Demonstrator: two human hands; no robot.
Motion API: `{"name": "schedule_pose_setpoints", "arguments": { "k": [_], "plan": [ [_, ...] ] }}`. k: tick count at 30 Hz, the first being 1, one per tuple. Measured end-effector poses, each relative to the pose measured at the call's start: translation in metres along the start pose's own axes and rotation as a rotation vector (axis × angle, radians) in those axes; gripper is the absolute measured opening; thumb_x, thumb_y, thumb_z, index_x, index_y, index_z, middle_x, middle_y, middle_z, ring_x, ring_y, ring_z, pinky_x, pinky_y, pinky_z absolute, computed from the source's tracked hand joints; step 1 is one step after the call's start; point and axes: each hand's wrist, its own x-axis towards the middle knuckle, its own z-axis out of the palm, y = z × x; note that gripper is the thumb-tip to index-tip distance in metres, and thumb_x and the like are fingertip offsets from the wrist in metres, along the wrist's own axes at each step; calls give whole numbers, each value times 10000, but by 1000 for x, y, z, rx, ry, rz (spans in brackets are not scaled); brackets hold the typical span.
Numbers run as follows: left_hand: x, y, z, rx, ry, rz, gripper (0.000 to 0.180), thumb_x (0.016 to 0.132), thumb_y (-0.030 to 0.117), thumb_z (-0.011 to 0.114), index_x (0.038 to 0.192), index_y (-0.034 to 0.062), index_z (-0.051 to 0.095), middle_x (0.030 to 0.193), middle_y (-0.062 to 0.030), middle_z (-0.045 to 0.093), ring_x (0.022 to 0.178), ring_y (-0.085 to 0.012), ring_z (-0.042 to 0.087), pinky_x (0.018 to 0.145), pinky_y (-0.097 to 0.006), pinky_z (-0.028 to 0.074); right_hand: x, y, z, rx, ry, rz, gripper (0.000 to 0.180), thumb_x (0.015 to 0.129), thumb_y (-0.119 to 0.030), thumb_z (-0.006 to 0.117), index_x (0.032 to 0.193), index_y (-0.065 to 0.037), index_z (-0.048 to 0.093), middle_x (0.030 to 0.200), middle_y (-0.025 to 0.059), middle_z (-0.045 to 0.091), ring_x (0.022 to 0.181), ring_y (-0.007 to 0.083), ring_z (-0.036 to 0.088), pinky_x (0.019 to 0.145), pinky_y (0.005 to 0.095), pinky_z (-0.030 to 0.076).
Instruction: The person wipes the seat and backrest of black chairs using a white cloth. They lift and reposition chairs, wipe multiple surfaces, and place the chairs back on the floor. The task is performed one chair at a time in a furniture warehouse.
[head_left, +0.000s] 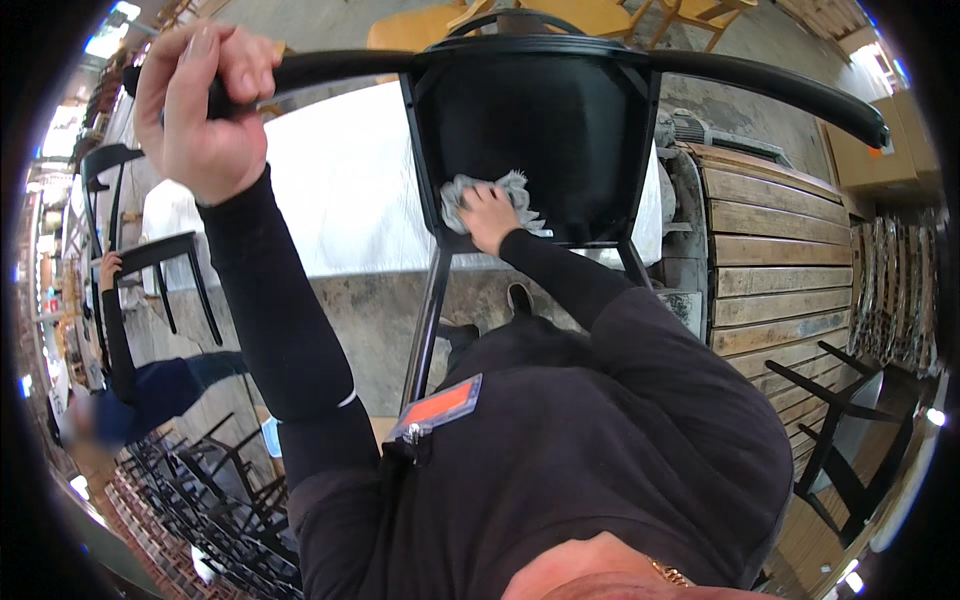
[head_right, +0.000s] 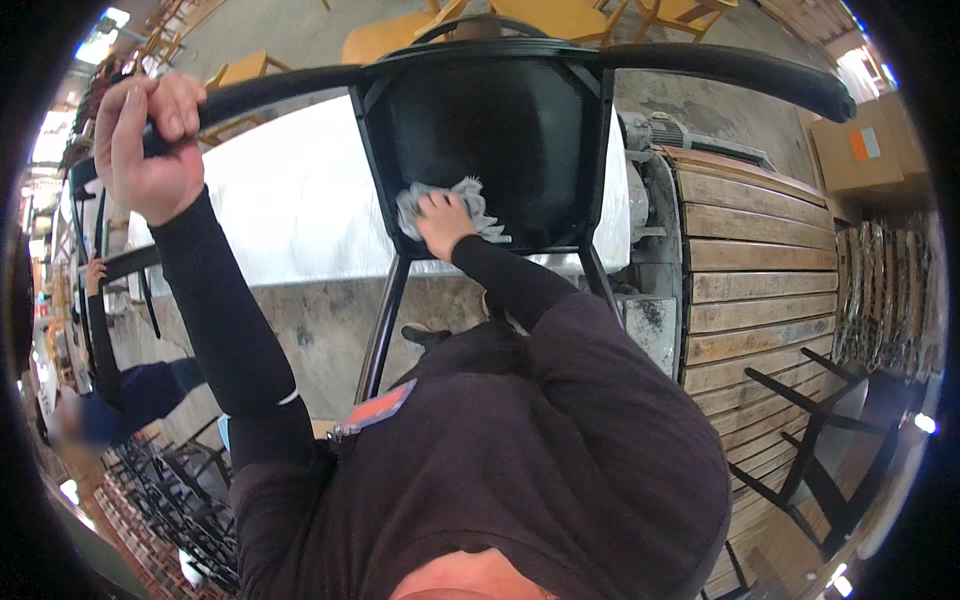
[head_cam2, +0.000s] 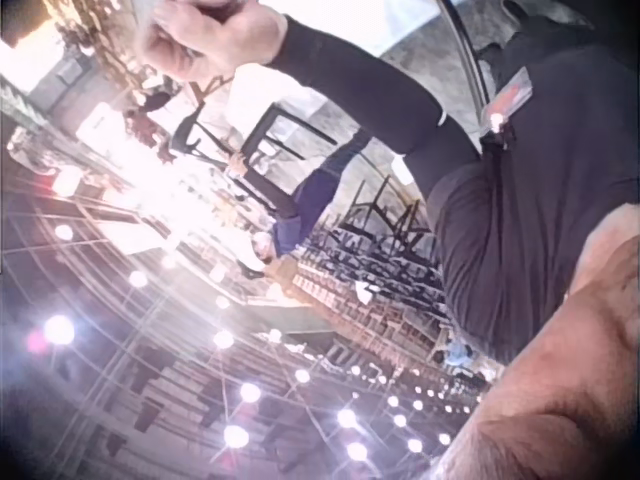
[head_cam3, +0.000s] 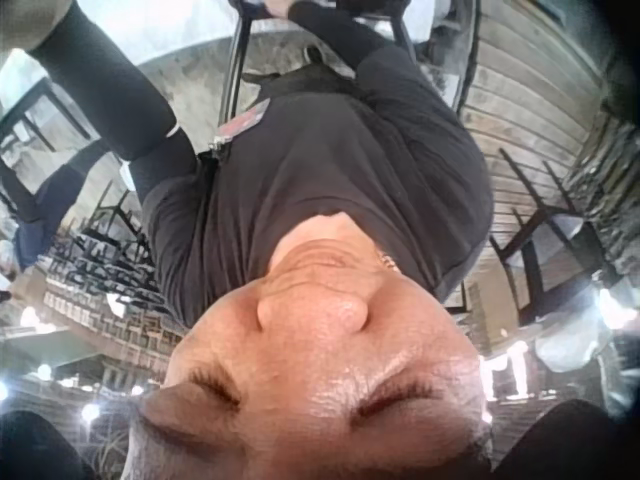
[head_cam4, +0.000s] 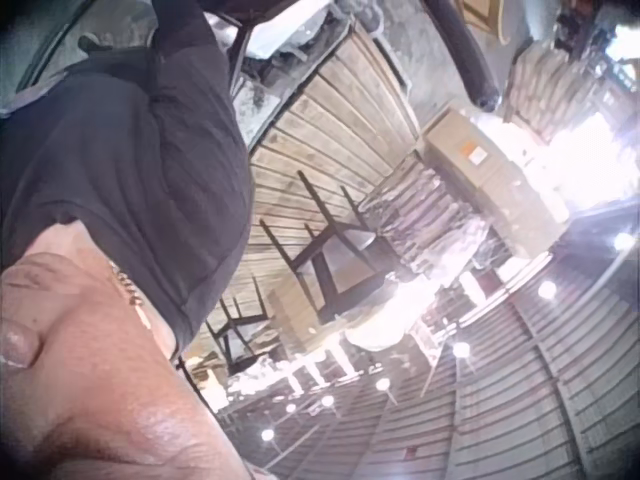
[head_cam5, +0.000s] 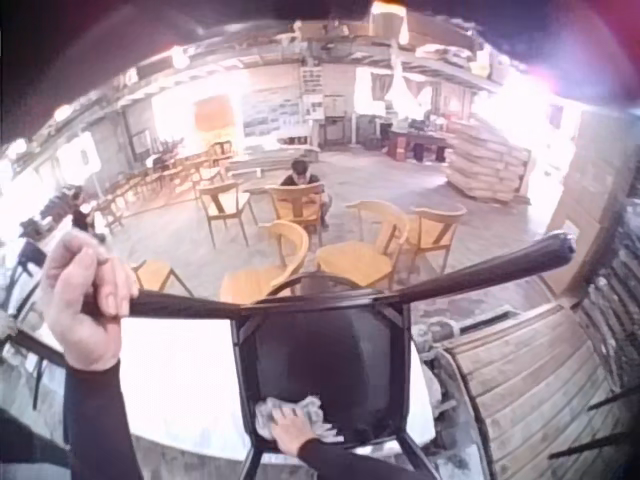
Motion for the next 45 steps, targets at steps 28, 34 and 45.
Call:
{"name": "schedule_pose_setpoints", "arguments": {
  "k": [28, 34, 45],
  "plan": [
    [-3, -1, 15, 38, 161, 27, 108, 923, 62, 618, 827, 12, 609, 554, 2, 543, 443, -59, 489, 458, -202, 398, -58, 98, -91, -400, -763, 298, 336, 766, -341, 619, 869, -60, 769, 882, 187, 733, 857, 337, 724, 744, 457, 574],
    [-4, -6, 14, -29, 136, 56, 110, 925, 56, 621, 825, 10, 611, 567, 6, 551, 457, -53, 492, 469, -197, 406, -28, 32, -14, -73, -431, 210, 335, 792, -319, 573, 803, -20, 723, 885, 210, 711, 849, 390, 692, 769, 506, 543],
    [-3, -2, 15, 33, 139, 58, 137, 932, 68, 621, 812, 2, 618, 557, 3, 542, 453, -52, 480, 463, -194, 389, -72, 90, -58, -265, -694, 312, 268, 773, -222, 586, 899, -52, 751, 963, 195, 726, 919, 374, 705, 799, 486, 563]
  ]
}}
